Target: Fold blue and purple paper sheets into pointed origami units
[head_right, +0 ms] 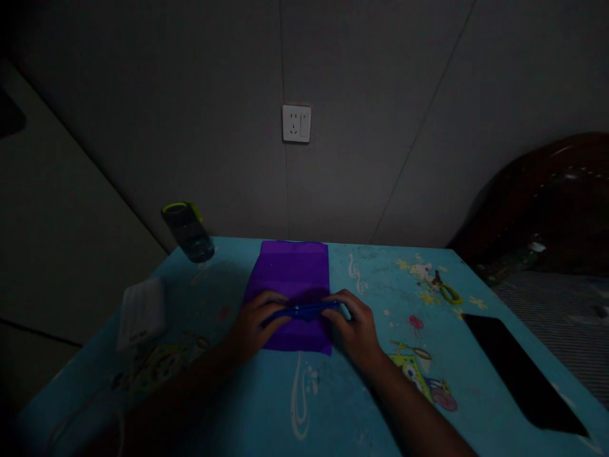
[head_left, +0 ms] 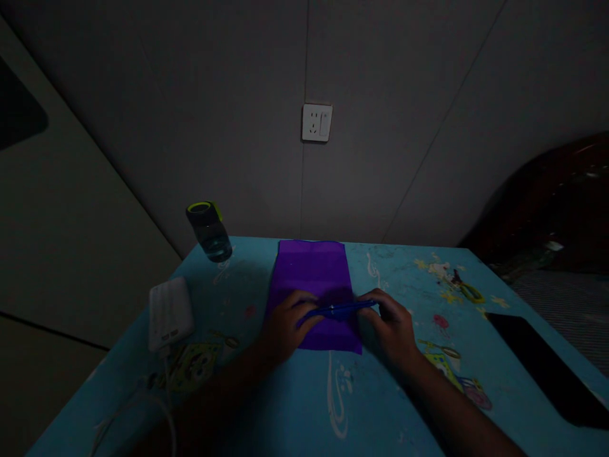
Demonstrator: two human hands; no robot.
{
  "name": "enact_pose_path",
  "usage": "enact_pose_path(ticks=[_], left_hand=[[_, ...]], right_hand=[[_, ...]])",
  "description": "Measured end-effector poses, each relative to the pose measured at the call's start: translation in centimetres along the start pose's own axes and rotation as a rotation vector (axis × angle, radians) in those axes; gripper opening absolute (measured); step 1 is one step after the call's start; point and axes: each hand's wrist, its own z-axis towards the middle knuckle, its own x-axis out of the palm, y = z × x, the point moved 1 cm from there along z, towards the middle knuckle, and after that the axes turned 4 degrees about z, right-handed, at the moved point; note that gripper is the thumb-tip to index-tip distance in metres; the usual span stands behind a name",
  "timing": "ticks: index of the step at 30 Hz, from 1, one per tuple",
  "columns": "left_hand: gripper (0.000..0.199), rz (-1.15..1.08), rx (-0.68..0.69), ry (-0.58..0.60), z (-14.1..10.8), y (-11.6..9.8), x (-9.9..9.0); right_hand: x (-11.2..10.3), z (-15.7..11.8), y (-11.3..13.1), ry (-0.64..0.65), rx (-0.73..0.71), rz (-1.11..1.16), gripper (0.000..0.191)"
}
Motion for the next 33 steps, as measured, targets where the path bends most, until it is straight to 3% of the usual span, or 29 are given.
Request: enact_pose_path(ticks=[4, 8, 15, 20, 22, 26, 30, 33], left_hand=[[0.015, -0.038, -0.064, 0.139, -0.1, -0.9, 0.0], [0.034, -0.064, -0.115, 0.217, -0.5, -1.5, -0.1], [0.018, -0.031, -0.105, 0.338, -0.5, -1.8, -0.1], [0.026, -0.254, -0.305, 0.377, -0.3, -1.9, 0.0], [0.028, -0.45, -0.442, 0.381, -0.3, -1.9, 0.2], [0.04, -0.788, -0.606, 0.257, -0.3, -1.7, 0.7], [0.043, -0.9, -0.602, 0.233, -0.1, -1.3, 0.8], [0.04, -0.848, -0.56, 0.217, 0.1, -1.3, 0.7]], right_hand=[[-0.1, 0.1, 0.5, -0.002, 0.052, -0.052, 0.012], [-0.1, 0.5, 0.8, 0.056, 0.163, -0.035, 0.024], [0.4, -0.1, 0.9, 0.188, 0.227, -0.009, 0.028], [1.0, -0.4, 0.9, 0.111, 0.326, 0.161, 0.04], [1.3, -0.3, 0.9, 0.101, 0.375, 0.278, 0.046], [2.1, -0.6, 0.3, 0.175, 0.448, 0.462, 0.045], [3.4, -1.5, -0.4, 0.32, 0.521, 0.605, 0.036], [4.0, -1.8, -0.4, 0.336, 0.526, 0.655, 0.04]])
